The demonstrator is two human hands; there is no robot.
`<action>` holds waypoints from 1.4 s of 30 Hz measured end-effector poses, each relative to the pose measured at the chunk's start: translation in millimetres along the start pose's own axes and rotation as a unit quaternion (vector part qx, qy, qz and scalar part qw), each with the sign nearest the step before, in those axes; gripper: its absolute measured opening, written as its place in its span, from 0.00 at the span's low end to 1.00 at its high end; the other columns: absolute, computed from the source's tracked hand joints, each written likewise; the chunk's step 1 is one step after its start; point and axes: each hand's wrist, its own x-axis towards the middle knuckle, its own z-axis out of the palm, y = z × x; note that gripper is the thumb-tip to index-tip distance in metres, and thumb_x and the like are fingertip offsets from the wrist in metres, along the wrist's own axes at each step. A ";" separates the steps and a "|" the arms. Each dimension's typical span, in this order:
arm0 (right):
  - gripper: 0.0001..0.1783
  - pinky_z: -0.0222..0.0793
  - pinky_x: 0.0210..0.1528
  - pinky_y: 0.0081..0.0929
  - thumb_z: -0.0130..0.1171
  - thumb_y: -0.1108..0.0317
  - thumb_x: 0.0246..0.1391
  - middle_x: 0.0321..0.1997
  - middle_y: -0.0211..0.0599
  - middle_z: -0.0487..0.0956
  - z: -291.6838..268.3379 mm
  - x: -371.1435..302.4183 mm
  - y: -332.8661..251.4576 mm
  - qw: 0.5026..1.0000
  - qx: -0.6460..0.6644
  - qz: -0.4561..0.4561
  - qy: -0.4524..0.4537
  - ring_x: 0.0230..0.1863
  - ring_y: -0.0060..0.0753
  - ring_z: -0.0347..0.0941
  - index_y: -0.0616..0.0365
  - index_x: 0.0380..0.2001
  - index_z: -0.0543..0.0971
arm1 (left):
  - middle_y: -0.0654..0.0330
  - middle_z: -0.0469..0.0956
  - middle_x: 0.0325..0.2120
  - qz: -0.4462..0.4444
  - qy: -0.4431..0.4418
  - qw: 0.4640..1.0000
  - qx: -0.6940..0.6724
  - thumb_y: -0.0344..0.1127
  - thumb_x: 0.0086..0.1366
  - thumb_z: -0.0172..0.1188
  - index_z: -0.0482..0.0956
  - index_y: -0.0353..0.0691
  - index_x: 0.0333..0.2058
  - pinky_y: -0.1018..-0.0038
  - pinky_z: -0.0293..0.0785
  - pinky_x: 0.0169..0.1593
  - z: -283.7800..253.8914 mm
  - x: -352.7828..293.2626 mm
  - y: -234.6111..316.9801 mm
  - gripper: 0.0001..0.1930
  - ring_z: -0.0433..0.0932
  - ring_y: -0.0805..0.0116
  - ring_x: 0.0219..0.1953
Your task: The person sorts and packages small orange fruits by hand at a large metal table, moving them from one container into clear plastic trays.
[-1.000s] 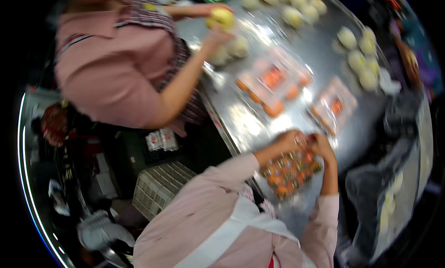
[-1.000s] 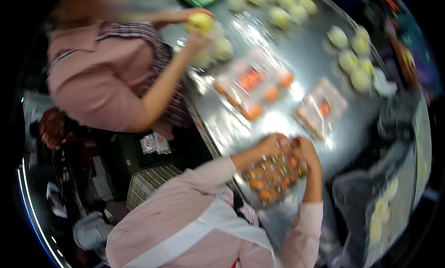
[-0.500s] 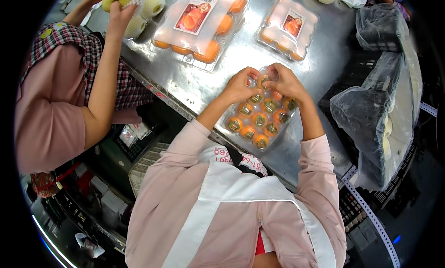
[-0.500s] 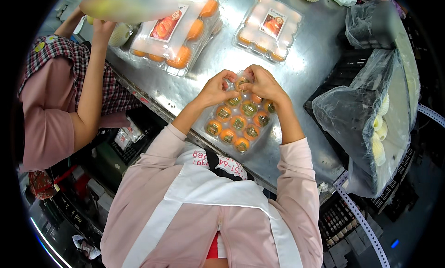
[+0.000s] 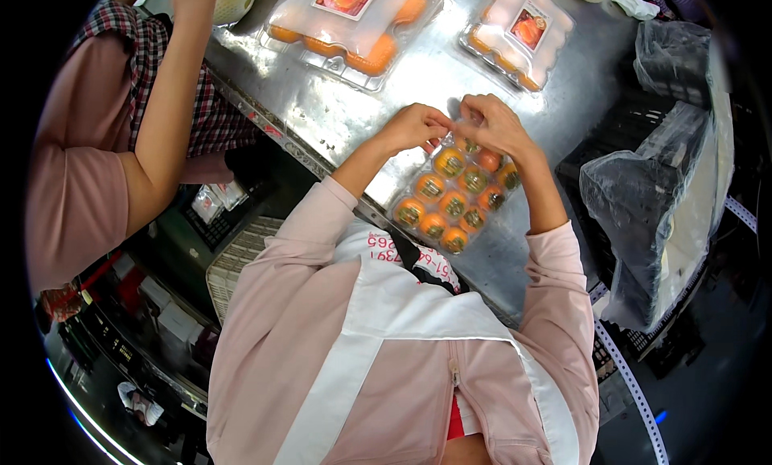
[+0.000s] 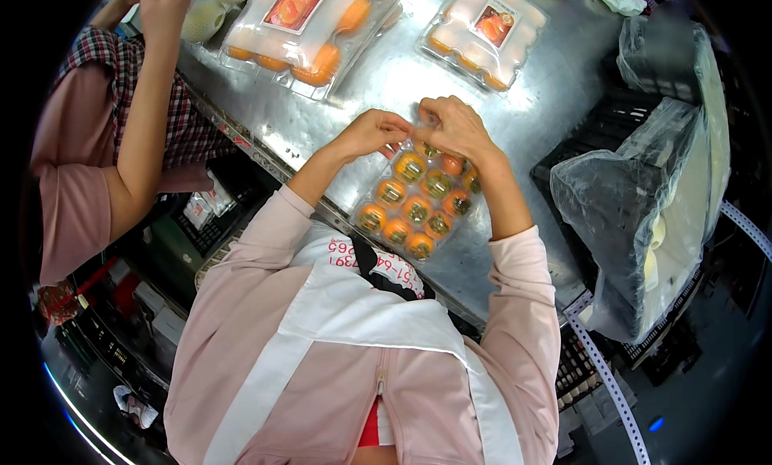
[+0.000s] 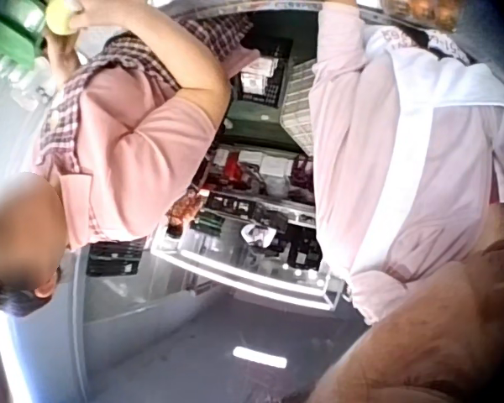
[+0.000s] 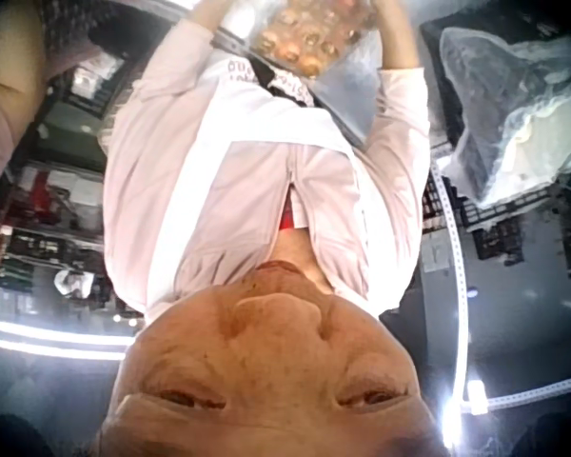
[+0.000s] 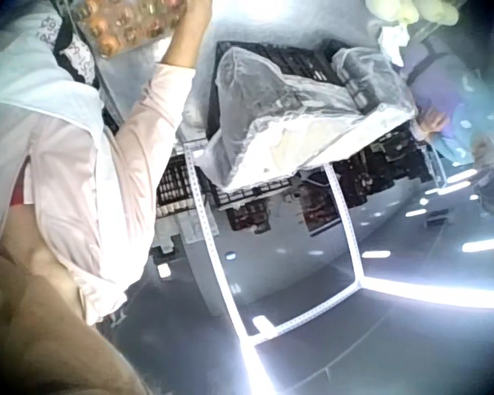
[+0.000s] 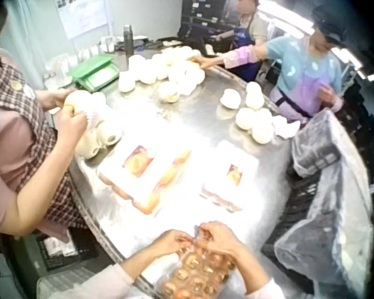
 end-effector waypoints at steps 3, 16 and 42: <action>0.10 0.61 0.26 0.40 0.52 0.59 0.32 0.18 0.39 0.71 6.1 -2.8 7.6 0.984 -0.042 -0.154 0.076 0.25 0.47 0.66 0.53 0.15 0.72 | 0.60 0.75 0.26 0.004 -0.016 0.998 -0.066 0.31 0.54 0.56 0.74 0.32 0.36 0.77 0.73 0.26 1.1 3.9 -15.0 0.11 0.73 0.74 0.24; 0.23 0.47 0.53 0.48 0.57 0.58 0.24 0.33 0.33 0.68 -0.3 -35.2 -13.3 0.942 -0.270 -0.191 -0.059 0.45 0.36 0.60 0.52 0.32 0.74 | 0.61 0.75 0.24 -0.069 -0.082 0.991 -0.084 0.30 0.53 0.57 0.75 0.34 0.33 0.78 0.74 0.31 15.6 -4.2 -9.5 0.08 0.75 0.73 0.26; 0.23 0.43 0.56 0.50 0.62 0.50 0.27 0.29 0.27 0.72 -13.4 -49.6 -31.8 0.953 -0.196 -0.194 -0.126 0.43 0.30 0.62 0.46 0.31 0.75 | 0.59 0.73 0.29 0.073 -0.016 0.995 0.062 0.24 0.52 0.53 0.69 0.32 0.34 0.79 0.70 0.29 37.3 -16.8 -21.4 0.09 0.71 0.75 0.30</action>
